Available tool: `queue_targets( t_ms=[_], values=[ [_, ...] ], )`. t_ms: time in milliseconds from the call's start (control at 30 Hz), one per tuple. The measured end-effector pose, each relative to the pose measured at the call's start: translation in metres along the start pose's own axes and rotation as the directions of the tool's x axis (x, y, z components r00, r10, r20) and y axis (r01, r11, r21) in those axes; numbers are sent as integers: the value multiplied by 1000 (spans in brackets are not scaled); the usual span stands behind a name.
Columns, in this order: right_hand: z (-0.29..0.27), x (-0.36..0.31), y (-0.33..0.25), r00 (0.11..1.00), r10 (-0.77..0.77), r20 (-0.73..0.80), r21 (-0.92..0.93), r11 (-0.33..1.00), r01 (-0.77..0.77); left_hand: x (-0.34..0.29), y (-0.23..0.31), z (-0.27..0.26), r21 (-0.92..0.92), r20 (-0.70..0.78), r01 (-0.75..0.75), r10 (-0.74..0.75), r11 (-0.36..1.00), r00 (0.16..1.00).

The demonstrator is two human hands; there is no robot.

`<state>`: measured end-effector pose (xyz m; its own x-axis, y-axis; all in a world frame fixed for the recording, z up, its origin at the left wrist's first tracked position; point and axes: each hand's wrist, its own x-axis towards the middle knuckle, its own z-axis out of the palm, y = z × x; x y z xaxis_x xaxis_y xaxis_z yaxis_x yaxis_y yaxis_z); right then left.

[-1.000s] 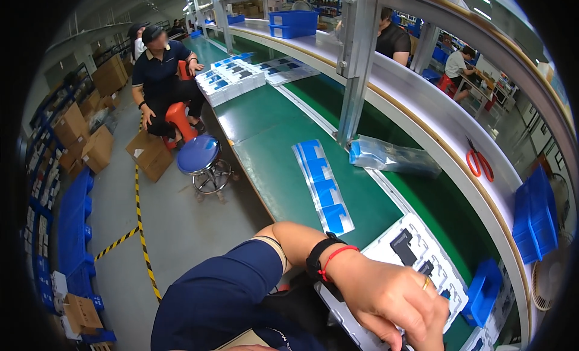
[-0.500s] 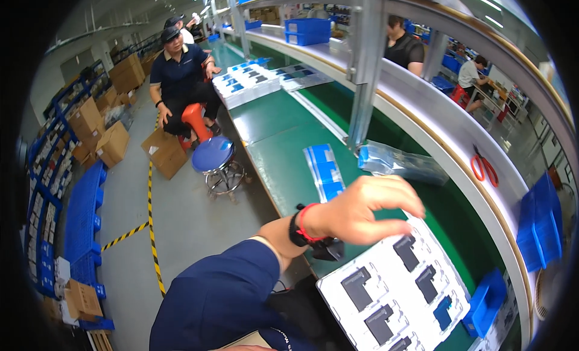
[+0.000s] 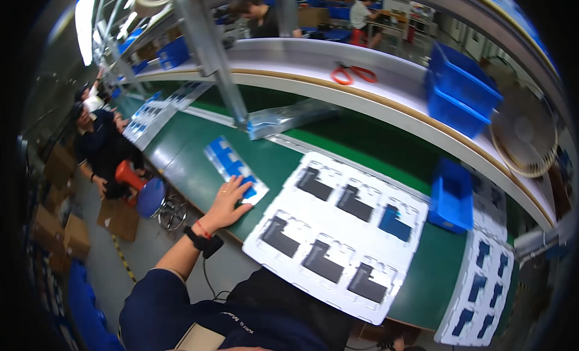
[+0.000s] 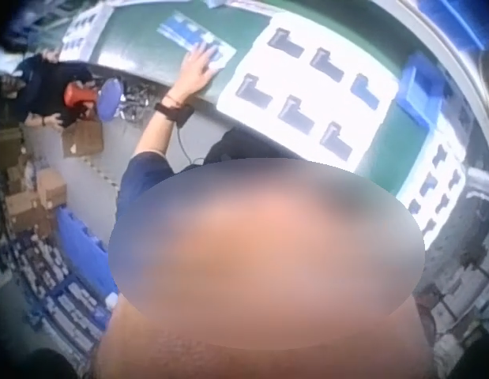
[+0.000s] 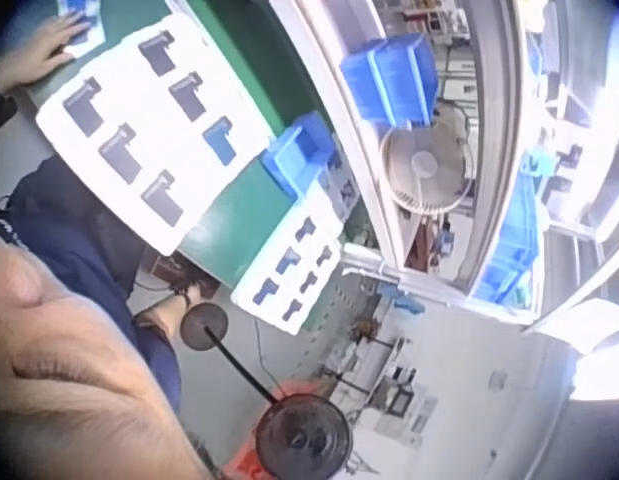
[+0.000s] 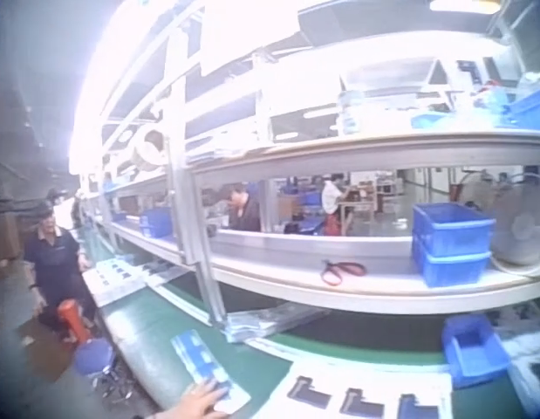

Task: Apply protective blue films to small black electronic components in a white tray.

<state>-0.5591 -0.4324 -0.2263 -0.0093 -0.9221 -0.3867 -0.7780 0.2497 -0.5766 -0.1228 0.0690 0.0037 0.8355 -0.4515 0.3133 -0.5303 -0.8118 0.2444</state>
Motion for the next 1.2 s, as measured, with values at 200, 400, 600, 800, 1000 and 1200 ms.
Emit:
queue_targets(
  t_ms=[200,400,600,800,1000,1200],
  values=[
    [60,78,43,984,155,-88,-73,984,-162,3,10,3,-52,6,55,-54,997,999],
    [90,107,83,993,65,-96,-165,983,-80,-1,2,8,-232,-69,110,-129,967,989],
    [100,124,96,992,-39,-118,-253,967,8,-1,4,7,-277,-179,112,-166,954,970],
    [95,134,96,976,-142,-167,-317,945,83,3,2,10,-251,-321,73,-154,965,935],
    [46,104,73,929,-307,208,-109,936,334,24,-20,-11,-313,-368,189,-303,931,879],
    [-78,-26,-15,788,-272,552,-82,923,376,84,-24,-92,-446,-515,61,-311,893,799]
  ],
)
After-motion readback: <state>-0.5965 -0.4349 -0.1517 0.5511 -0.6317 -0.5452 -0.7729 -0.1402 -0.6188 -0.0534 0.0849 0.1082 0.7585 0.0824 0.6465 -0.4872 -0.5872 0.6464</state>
